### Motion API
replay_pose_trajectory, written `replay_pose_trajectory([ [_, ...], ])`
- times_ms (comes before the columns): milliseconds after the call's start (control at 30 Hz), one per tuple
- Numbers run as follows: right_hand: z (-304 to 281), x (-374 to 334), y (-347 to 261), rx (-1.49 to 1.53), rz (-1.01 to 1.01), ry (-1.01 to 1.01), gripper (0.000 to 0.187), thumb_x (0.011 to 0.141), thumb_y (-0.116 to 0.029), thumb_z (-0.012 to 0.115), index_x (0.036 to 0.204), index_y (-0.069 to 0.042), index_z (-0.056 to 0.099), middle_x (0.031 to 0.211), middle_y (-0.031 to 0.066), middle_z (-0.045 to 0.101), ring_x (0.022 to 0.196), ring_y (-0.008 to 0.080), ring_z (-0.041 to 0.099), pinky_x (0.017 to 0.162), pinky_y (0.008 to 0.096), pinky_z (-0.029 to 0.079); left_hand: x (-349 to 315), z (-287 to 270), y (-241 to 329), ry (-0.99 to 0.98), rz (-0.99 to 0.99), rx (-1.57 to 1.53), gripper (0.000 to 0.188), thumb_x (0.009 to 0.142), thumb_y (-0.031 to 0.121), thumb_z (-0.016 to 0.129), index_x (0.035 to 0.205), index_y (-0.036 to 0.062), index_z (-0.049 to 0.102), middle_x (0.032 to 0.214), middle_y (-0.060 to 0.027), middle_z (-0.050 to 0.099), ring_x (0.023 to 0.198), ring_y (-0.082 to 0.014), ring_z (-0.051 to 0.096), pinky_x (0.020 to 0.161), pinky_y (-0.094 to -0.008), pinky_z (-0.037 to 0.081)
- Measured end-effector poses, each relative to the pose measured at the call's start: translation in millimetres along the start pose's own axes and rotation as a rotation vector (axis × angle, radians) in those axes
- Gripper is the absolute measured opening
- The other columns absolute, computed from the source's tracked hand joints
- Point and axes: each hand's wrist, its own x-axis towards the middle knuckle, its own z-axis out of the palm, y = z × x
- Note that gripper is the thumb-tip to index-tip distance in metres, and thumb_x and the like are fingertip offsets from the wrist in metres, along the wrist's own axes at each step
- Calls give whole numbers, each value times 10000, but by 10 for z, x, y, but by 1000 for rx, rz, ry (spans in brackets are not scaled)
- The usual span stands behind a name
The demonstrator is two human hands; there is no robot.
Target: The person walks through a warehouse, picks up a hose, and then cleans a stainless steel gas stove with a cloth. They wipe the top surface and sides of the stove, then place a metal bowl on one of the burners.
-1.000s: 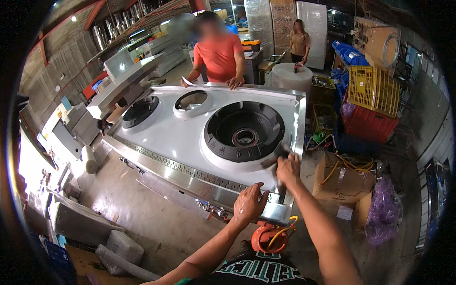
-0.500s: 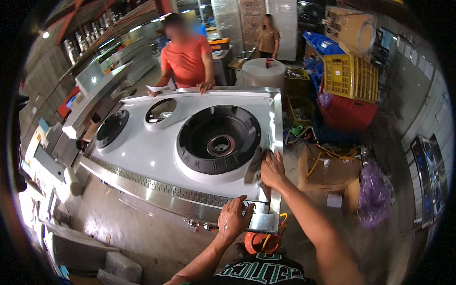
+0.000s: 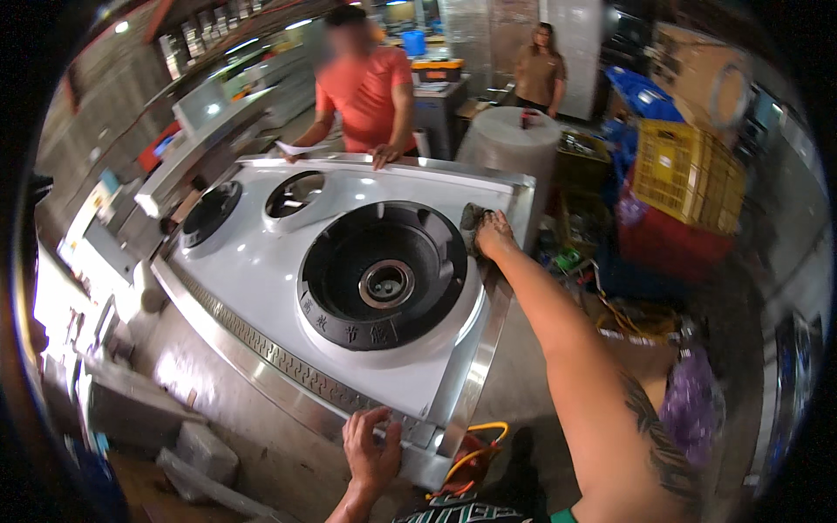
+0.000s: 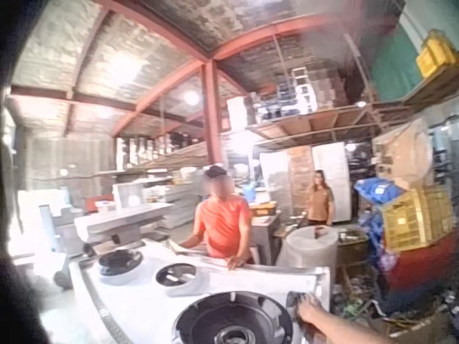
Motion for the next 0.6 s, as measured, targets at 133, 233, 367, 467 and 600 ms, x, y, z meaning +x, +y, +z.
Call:
replay_pose_trajectory([
  [133,-73,1044,66,98,-141,235,412,930,-171,547,1294,-25,671,1487,214,512,1430,348,432,1203,468,280,-140,231,180,144,-93,206,284,802,106,755,1064,49,664,883,-102,655,820,-288,646,750,-411,518],
  [233,-259,1399,56,94,-359,369,293,894,-152,573,1081,-22,756,1205,217,693,1260,333,581,1094,431,423,-112,282,259,171,-214,258,321,777,97,757,1073,33,654,862,-103,640,781,-279,638,705,-406,525],
  [367,-186,1437,-76,239,-517,274,414,977,-210,478,1315,-28,634,1381,184,618,1300,315,571,1108,435,430,-34,307,298,27,-244,365,388,738,154,793,1088,58,659,875,-94,640,831,-295,629,779,-436,503],
  [467,-22,1440,15,391,-393,41,684,1059,-467,362,1629,-130,188,1709,90,140,1555,294,205,1248,479,200,31,320,356,-35,-212,412,393,753,223,793,1088,67,661,874,-91,636,854,-304,624,812,-436,474],
  [600,74,1403,321,458,-212,107,699,1039,-510,356,1618,-135,246,1694,63,221,1542,264,247,1234,488,193,67,347,407,-84,-228,482,372,761,219,785,1075,63,660,857,-92,619,834,-302,607,801,-435,463],
])
